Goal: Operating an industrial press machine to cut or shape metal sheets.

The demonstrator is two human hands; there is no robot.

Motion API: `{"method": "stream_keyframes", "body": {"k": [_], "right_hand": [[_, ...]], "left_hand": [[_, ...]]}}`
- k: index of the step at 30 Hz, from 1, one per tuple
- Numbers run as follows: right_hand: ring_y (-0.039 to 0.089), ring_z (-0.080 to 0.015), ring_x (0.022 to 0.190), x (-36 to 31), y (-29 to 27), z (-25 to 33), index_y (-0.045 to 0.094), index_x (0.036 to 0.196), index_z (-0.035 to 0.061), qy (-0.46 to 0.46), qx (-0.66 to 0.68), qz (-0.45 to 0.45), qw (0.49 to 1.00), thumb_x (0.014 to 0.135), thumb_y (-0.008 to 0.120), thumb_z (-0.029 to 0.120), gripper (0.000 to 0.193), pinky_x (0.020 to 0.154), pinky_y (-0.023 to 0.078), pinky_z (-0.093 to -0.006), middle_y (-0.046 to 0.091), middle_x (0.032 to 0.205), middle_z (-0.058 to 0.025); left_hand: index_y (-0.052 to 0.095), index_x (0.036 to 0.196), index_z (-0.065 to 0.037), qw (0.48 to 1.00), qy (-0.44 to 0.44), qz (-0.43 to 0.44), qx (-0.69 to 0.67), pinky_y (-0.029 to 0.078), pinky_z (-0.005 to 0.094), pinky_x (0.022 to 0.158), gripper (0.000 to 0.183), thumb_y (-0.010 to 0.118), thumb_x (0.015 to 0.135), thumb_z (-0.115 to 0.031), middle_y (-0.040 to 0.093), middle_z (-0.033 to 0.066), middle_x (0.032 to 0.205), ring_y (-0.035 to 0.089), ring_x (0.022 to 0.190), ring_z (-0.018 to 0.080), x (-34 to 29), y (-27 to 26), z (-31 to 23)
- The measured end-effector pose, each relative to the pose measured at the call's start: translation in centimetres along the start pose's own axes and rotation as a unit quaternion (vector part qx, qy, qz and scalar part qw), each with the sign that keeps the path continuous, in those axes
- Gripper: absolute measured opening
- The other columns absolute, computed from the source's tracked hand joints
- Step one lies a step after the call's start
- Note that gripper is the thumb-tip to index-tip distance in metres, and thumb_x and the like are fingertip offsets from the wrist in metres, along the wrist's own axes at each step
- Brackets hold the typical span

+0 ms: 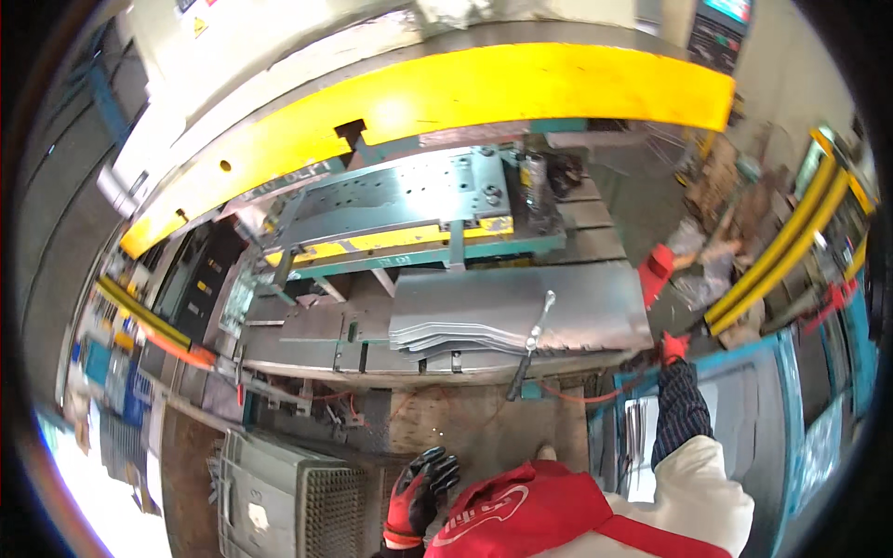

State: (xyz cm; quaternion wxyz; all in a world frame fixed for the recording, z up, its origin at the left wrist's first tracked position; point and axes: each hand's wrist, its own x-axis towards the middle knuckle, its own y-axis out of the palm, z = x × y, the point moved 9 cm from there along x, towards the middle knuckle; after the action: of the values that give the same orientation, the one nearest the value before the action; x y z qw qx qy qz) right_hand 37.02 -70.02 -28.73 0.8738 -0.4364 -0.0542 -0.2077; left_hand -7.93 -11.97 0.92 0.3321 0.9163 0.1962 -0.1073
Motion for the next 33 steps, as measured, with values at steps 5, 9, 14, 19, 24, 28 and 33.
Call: {"method": "stream_keyframes", "body": {"k": [5, 9, 14, 19, 24, 28, 33], "right_hand": [[0.052, -0.0347, 0.085, 6.7, 5.4, -2.3, 0.033, 0.115, 0.0023, 0.151, 0.028, 0.093, 0.984, 0.067, 0.06, 0.032, 0.063, 0.077, 0.039, -0.0431, 0.042, 0.111, -0.0215], [0.053, -0.0346, 0.077, 0.9, 4.5, 11.8, 0.044, 0.105, 0.0019, 0.143, 0.134, 0.243, 0.95, 0.074, 0.052, 0.034, 0.046, 0.067, 0.042, -0.0403, 0.053, 0.094, -0.02], [0.045, -0.0109, 0.046, -3.5, -3.2, 22.5, 0.052, 0.083, 0.0031, 0.071, 0.421, 0.194, 0.883, 0.079, 0.045, 0.022, 0.021, 0.042, 0.037, -0.0232, 0.05, 0.064, -0.0046], [0.044, -0.007, 0.047, -8.3, -12.8, 35.0, 0.049, 0.076, 0.0052, -0.118, 0.336, 0.207, 0.911, 0.081, 0.041, 0.025, 0.022, 0.042, 0.035, -0.0209, 0.045, 0.062, -0.0002], [0.038, -0.0102, 0.035, -9.0, -8.7, 27.6, 0.052, 0.075, 0.0068, 0.119, 0.471, 0.197, 0.851, 0.081, 0.042, 0.027, 0.023, 0.034, 0.03, -0.0208, 0.041, 0.05, 0.0001], [0.038, -0.0105, 0.038, -10.7, -5.9, 18.6, 0.053, 0.076, 0.0052, 0.05, 0.334, 0.121, 0.934, 0.081, 0.043, 0.026, 0.024, 0.034, 0.028, -0.0252, 0.042, 0.051, 0.0001], [0.034, -0.0047, 0.036, -13.8, -11.9, 29.8, 0.046, 0.075, 0.0062, 0.169, 0.492, 0.259, 0.814, 0.083, 0.039, 0.021, 0.018, 0.032, 0.027, -0.0199, 0.036, 0.047, 0.0043]], "left_hand": [[0.034, 0.116, 0.003, 0.998, -0.041, 0.023, -0.05, 0.036, 0.0365, 0.087, 0.038, 0.038, 0.084, -0.018, 0.045, 0.0183, 0.11, 0.045, 0.103, 0.026, 4.6, 3.7, 2.1], [0.039, 0.114, 0.001, 0.997, -0.067, 0.0, -0.029, 0.037, 0.0324, 0.086, 0.034, 0.04, 0.084, -0.015, 0.049, 0.0126, 0.107, 0.048, 0.098, 0.0203, 7.4, 7.0, 3.3], [0.04, 0.115, -0.001, 0.985, -0.09, 0.092, 0.112, 0.039, 0.0269, 0.082, 0.034, 0.044, 0.082, -0.008, 0.05, 0.0085, 0.107, 0.048, 0.097, 0.0154, 12.2, 10.6, 4.6], [0.019, 0.127, -0.006, 0.87, 0.076, 0.257, 0.413, 0.036, 0.0325, 0.087, 0.071, 0.06, 0.071, -0.019, 0.026, 0.0127, 0.128, 0.043, 0.104, 0.024, 16.2, 18.7, 7.1], [0.012, 0.129, -0.009, 0.727, 0.099, 0.344, 0.586, 0.02, 0.037, 0.098, 0.086, 0.064, 0.063, -0.032, 0.02, 0.0181, 0.13, 0.018, 0.12, 0.0319, 18.7, 21.1, 13.0], [0.018, 0.128, -0.014, 0.719, -0.023, 0.394, 0.573, 0.028, 0.039, 0.093, 0.079, 0.06, 0.065, -0.039, 0.024, 0.0189, 0.127, 0.029, 0.115, 0.0325, 18.8, 19.8, 15.7], [0.016, 0.128, -0.013, 0.523, 0.081, 0.54, 0.654, 0.022, 0.0384, 0.096, 0.08, 0.062, 0.066, -0.032, 0.02, 0.0193, 0.129, 0.021, 0.119, 0.0338, 18.6, 16.8, 20.6]]}}
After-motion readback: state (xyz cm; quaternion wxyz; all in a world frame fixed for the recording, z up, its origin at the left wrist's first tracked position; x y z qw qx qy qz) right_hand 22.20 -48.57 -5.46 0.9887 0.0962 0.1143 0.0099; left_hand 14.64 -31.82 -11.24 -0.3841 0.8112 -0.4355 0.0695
